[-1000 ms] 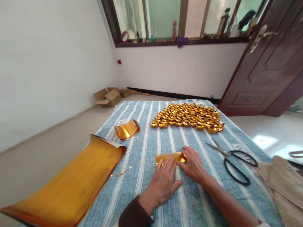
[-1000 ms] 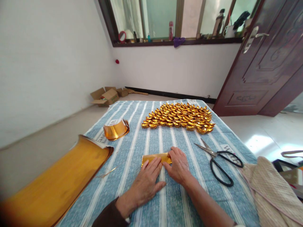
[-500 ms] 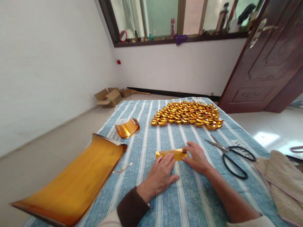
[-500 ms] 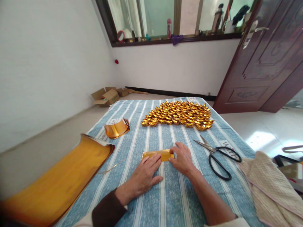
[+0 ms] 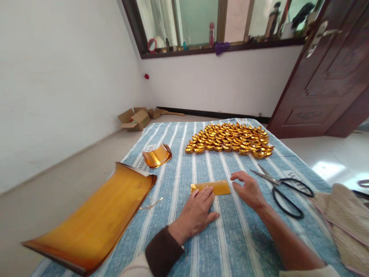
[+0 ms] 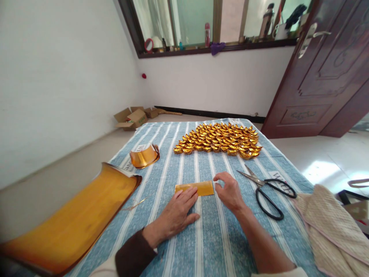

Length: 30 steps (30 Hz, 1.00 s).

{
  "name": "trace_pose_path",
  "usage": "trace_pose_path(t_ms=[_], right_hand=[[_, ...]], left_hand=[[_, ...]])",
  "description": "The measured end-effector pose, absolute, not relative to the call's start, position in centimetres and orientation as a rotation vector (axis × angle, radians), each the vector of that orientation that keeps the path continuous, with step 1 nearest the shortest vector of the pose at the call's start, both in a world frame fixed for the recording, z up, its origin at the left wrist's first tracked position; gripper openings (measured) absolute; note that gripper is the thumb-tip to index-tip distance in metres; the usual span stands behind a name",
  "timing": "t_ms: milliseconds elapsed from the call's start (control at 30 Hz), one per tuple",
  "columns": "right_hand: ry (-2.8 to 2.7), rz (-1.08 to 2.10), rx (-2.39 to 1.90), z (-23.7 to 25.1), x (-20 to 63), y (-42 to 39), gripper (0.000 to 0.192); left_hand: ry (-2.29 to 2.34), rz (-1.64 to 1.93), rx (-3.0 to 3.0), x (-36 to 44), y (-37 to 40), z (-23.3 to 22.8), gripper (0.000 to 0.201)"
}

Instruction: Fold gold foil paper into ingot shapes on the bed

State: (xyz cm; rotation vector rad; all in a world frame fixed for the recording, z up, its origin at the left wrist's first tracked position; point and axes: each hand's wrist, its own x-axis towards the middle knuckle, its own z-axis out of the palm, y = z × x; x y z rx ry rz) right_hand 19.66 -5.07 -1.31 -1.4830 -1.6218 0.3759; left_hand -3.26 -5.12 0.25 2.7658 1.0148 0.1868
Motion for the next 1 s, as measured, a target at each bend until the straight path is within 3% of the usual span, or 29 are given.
trace_pose_path(t_ms=[200, 633, 1000], right_hand=[[-1.687, 0.643, -1.345, -1.4, 15.3, -5.4, 0.016], [-1.766, 0.581, -1.540, -2.3, 14.3, -4.3, 0.010], [-1.785, 0.579, -1.562, -2.4, 14.4, -4.3, 0.012]], left_hand=[[1.022, 0.171, 2.726, -3.1, -5.2, 0.3, 0.058], [0.764, 0.181, 2.760, -4.5, -3.4, 0.9, 0.060], [0.735, 0.231, 2.809, -7.0, -2.4, 1.0, 0.036]])
